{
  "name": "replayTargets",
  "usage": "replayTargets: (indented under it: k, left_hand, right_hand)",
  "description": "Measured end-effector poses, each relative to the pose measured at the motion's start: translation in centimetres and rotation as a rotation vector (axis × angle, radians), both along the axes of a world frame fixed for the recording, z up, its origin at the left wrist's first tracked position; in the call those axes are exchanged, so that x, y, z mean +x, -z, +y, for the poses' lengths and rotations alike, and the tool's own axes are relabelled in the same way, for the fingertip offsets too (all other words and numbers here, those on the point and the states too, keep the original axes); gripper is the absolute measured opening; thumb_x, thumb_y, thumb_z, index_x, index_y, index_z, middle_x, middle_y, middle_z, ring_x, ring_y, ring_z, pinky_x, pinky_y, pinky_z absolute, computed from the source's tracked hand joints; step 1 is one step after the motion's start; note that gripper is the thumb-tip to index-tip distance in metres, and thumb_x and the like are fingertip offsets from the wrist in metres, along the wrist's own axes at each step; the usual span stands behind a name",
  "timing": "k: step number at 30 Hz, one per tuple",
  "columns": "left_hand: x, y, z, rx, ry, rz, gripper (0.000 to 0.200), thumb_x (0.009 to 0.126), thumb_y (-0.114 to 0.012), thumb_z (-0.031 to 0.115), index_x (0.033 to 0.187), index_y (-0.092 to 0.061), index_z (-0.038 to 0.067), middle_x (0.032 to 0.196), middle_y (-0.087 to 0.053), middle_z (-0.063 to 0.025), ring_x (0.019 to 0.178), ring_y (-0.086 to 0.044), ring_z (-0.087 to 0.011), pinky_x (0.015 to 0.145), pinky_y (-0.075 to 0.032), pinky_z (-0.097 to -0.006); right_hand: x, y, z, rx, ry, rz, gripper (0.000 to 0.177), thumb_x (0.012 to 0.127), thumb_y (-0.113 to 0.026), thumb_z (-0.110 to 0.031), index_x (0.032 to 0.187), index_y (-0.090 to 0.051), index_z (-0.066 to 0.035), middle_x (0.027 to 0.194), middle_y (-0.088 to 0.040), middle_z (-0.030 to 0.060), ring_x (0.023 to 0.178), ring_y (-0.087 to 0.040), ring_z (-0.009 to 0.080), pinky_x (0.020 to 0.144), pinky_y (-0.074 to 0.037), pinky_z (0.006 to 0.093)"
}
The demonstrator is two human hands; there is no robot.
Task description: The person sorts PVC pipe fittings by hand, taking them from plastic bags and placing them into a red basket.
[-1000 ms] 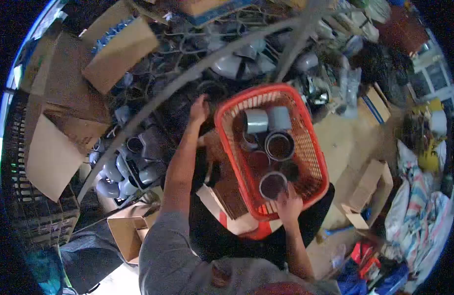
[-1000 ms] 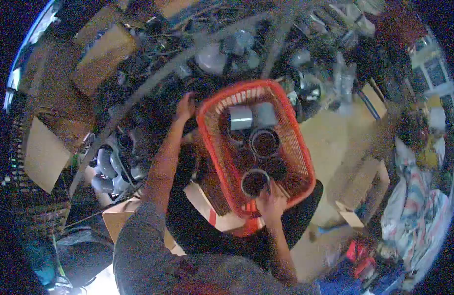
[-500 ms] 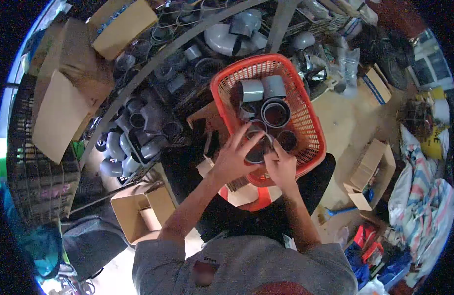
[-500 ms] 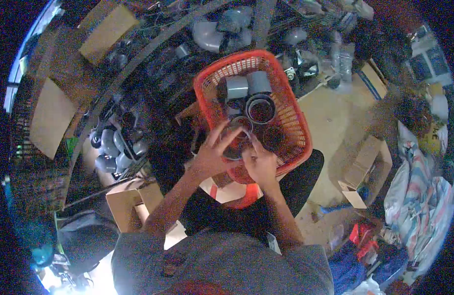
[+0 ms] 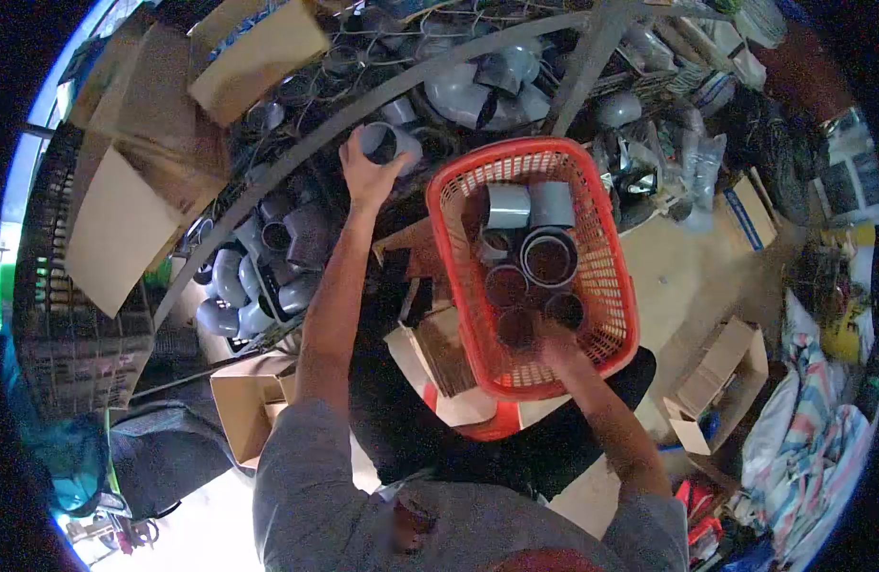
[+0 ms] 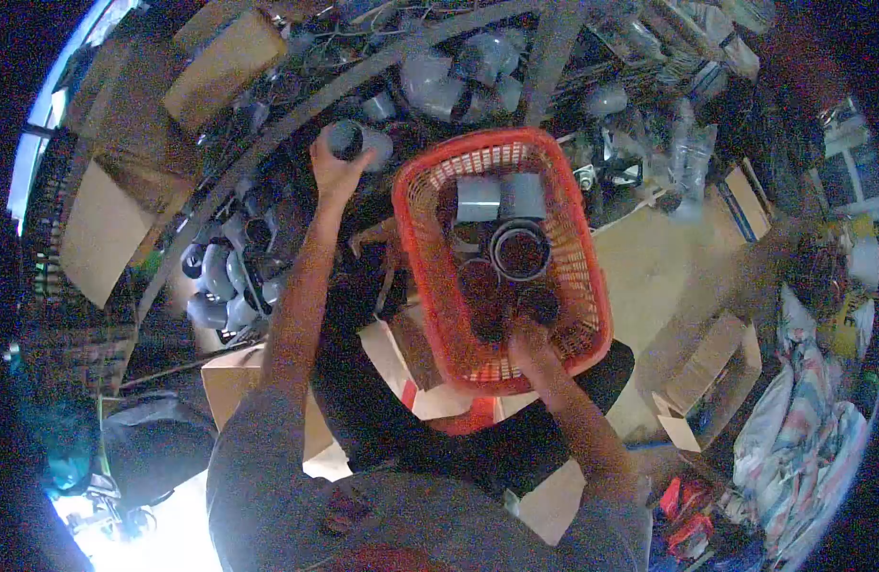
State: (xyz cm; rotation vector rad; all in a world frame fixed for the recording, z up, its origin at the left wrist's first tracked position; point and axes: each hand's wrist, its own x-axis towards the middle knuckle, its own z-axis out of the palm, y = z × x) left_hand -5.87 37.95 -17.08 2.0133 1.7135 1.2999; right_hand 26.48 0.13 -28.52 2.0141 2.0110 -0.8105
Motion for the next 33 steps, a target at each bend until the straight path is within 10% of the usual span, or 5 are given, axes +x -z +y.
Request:
replayTargets:
  k: [7, 15, 22, 25, 33]
  left_hand:
    - [5.1, 6.6, 7.0, -0.222, 0.06, 0.085, 0.109, 0.062, -0.097, 0.039, 0.151, -0.042, 0.007, 0.144, -0.05, -0.0234, 0.134, -0.051, -0.0422, 0.111, -0.046, -0.046]
    - [3.5, 23.5, 10.3, -0.538, 0.2, 0.795, 0.086, 0.092, -0.051, 0.074, 0.151, -0.05, 0.013, 0.161, -0.042, -0.0104, 0.151, -0.033, -0.0374, 0.12, -0.033, -0.0574]
    - [1.7, 12.5, -2.7, -0.434, 0.251, 0.113, 0.045, 0.094, -0.069, 0.035, 0.132, -0.065, 0.011, 0.139, -0.06, -0.0168, 0.129, -0.056, -0.0394, 0.109, -0.047, -0.0465]
    - [-0.3, 7.8, -10.3, -0.247, 0.278, -0.113, 0.029, 0.095, -0.07, 0.018, 0.121, -0.07, 0.005, 0.115, -0.074, -0.0148, 0.107, -0.071, -0.0355, 0.094, -0.055, -0.0405]
    - [0.6, -6.0, -27.1, -0.238, 0.55, -0.31, 0.059, 0.079, -0.088, 0.016, 0.132, -0.064, 0.006, 0.133, -0.065, -0.015, 0.122, -0.063, -0.0277, 0.103, -0.05, -0.039]
  right_hand:
    - [-1.1, -3.0, 0.8, -0.004, -0.057, -0.04, 0.068, 0.091, -0.061, -0.026, 0.152, -0.042, -0.003, 0.121, -0.064, 0.033, 0.103, -0.07, 0.0442, 0.081, -0.059, 0.0559]
    - [-0.6, -0.3, 1.4, -0.025, -0.045, -0.126, 0.067, 0.092, -0.065, -0.036, 0.149, -0.045, -0.007, 0.134, -0.062, 0.0269, 0.112, -0.069, 0.0422, 0.086, -0.06, 0.0539]
    - [0.2, 2.1, 4.7, 0.093, 0.167, 0.058, 0.022, 0.087, -0.066, -0.022, 0.098, -0.076, -0.007, 0.099, -0.076, 0.0176, 0.091, -0.076, 0.0362, 0.076, -0.062, 0.0494]
    - [0.3, -3.7, 4.2, 0.071, 0.12, -0.041, 0.019, 0.086, -0.066, -0.02, 0.096, -0.076, -0.007, 0.095, -0.076, 0.0187, 0.086, -0.076, 0.0355, 0.075, -0.062, 0.0504]
    - [-1.9, -20.0, 2.3, 0.399, 0.277, 0.21, 0.023, 0.092, -0.063, -0.024, 0.104, -0.07, -0.006, 0.091, -0.073, 0.0211, 0.084, -0.071, 0.0431, 0.076, -0.057, 0.0568]
